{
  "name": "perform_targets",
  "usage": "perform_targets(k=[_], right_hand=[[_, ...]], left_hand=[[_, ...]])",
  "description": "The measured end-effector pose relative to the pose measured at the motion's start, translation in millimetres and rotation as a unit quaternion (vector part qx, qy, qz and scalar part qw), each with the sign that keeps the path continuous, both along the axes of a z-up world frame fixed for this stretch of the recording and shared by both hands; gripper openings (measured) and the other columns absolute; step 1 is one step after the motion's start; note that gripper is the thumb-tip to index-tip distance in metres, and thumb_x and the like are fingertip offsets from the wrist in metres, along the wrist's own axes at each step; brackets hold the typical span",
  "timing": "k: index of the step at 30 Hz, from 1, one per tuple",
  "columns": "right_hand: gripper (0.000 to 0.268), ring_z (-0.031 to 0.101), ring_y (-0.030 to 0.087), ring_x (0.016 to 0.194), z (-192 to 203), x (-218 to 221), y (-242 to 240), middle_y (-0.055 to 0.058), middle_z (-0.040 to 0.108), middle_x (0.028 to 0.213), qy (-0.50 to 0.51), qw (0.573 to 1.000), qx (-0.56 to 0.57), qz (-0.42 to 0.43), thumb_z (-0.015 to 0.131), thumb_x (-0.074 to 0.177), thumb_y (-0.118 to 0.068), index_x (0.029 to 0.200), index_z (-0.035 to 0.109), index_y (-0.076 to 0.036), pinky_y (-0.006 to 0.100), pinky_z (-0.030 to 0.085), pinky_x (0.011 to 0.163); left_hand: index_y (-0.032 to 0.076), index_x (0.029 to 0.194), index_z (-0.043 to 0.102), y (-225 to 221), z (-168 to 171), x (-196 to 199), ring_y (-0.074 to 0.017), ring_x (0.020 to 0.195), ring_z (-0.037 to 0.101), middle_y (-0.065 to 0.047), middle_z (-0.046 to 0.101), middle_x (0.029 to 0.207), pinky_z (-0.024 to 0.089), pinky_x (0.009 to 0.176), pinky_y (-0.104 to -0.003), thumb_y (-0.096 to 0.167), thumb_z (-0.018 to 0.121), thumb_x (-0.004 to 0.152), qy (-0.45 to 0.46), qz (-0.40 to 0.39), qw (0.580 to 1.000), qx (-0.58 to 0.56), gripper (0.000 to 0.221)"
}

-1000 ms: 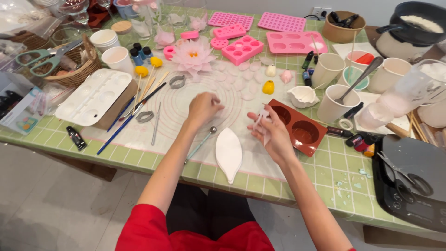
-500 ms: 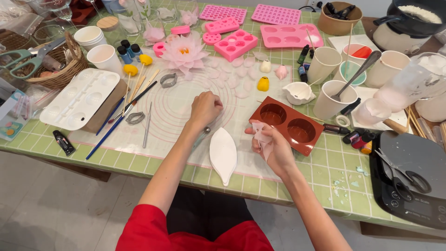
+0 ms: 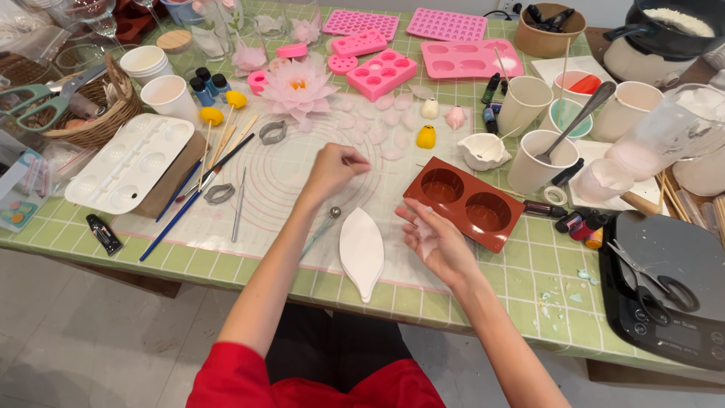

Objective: Using a ball tool and scissors to thin and shape synthetic or wax flower petals at a crafting station.

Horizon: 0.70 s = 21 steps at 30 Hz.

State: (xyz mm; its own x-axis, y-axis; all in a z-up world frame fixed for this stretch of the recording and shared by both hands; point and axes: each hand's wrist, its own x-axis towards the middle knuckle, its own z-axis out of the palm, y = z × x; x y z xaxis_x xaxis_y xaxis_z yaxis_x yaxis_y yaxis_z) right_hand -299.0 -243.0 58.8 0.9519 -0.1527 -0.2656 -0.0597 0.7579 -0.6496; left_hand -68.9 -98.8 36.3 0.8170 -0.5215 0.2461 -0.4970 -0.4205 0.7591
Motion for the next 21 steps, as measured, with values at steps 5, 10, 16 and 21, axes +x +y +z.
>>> perform_targets(k=[5,10,16,21], right_hand=[[0.036,0.067,0.021,0.1,-40.1,16.4,-13.0,0.012,0.066,0.121,-0.042,0.985,0.166,0.023,0.041,0.108,-0.028,0.128,0.055,-0.001,0.033,0.054,0.092],[0.036,0.062,0.019,0.119,-78.2,10.0,-38.4,0.009,0.059,0.139,-0.338,0.858,0.344,0.175,0.037,0.127,-0.024,0.151,0.045,0.002,0.031,0.05,0.109],[0.046,0.07,0.016,0.105,20.0,-21.8,-20.2,0.006,0.07,0.124,-0.01,0.98,0.15,-0.129,0.028,0.104,-0.017,0.143,0.047,-0.001,0.029,0.052,0.096],[0.038,0.062,0.012,0.085,-43.8,-28.4,-48.0,0.003,0.067,0.105,-0.14,0.96,0.241,-0.008,0.035,0.111,-0.025,0.129,0.059,-0.001,0.031,0.049,0.087]], left_hand=[[0.004,0.085,0.078,-20.5,38.2,-94.6,-0.0187,0.076,0.072,-0.007,0.077,0.079,0.055,0.073,-0.034,0.01,0.078,0.078,0.042,-0.194,0.976,-0.088,0.009],[0.007,0.084,0.079,-27.0,51.2,-152.1,-0.0232,0.09,0.064,-0.005,0.073,0.086,0.043,0.083,-0.039,0.012,0.078,0.074,-0.22,-0.205,0.954,-0.002,0.011],[0.006,0.099,0.074,-26.1,76.8,-178.4,-0.0224,0.108,0.058,-0.005,0.067,0.104,0.038,0.09,-0.045,0.022,0.079,0.08,-0.382,-0.256,0.888,0.011,0.026],[0.01,0.095,0.072,-37.7,85.3,-181.4,-0.0218,0.109,0.058,-0.004,0.064,0.108,0.039,0.095,-0.045,0.02,0.078,0.081,-0.352,-0.239,0.905,0.012,0.018]])
